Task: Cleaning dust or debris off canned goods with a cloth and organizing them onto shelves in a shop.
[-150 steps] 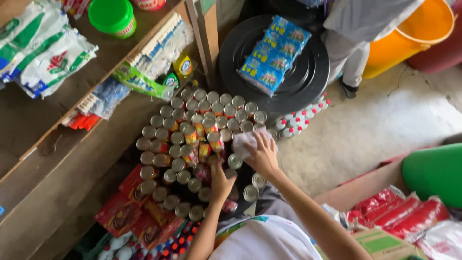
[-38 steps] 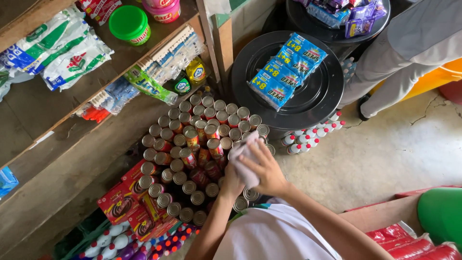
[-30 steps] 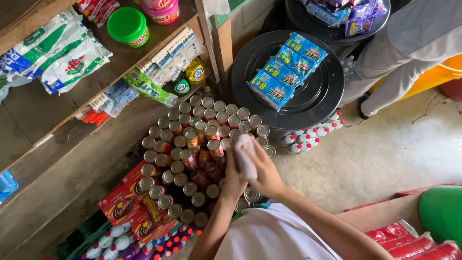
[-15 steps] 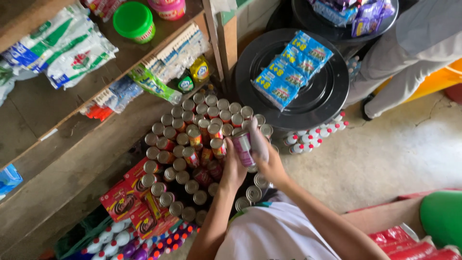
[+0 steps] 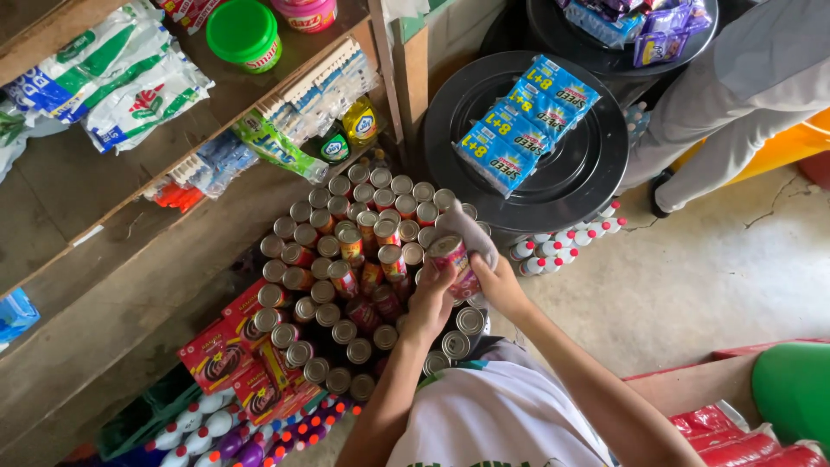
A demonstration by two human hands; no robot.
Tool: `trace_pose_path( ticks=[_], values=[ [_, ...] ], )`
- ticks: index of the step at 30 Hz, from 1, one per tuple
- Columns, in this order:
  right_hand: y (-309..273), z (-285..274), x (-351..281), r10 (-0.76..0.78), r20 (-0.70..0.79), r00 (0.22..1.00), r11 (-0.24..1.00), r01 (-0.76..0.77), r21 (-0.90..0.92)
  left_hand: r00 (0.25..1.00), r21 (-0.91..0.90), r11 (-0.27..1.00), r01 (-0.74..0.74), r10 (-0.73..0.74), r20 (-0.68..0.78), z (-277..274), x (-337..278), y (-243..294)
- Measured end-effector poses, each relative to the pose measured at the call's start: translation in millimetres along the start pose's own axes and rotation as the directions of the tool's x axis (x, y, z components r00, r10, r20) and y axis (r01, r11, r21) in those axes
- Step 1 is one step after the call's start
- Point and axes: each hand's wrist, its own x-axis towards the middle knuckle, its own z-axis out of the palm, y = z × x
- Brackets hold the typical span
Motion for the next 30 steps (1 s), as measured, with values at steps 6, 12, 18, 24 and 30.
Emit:
trace_pose_path(
  ticks=[6, 12, 18, 24, 30],
  values=[
    [-86, 18, -55, -0.182, 0.15, 0.972, 0.982, 0.187, -0.022, 0.982, 0.354, 0.92, -0.167, 0.185, -0.019, 19, -7, 24],
    [-112, 5, -24, -0.542, 0.227, 0.809, 0.697, 0.584, -0.416, 0.964, 0.697, 0.676, -0.239, 0.076, 0.257, 54, -17, 52],
    [-72, -31, -5, 0.065, 0.3, 0.952, 0.984, -0.111, 0.137, 0.948, 0.91, 0.273, -0.312, 0.148, 0.281, 65, -23, 59],
    [-124, 5, -55, -0.123, 0.242, 0.962, 0.593, 0.267, -0.76, 0.904, 0.96, -0.046, -0.276, 0.325, 0.276, 48, -22, 60],
    [-134, 16, -70, -0.295, 0.139, 0.945, 0.494, 0.275, -0.825, 0.892, 0.953, -0.049, -0.299, 0.341, 0.298, 52, -18, 61]
  ],
)
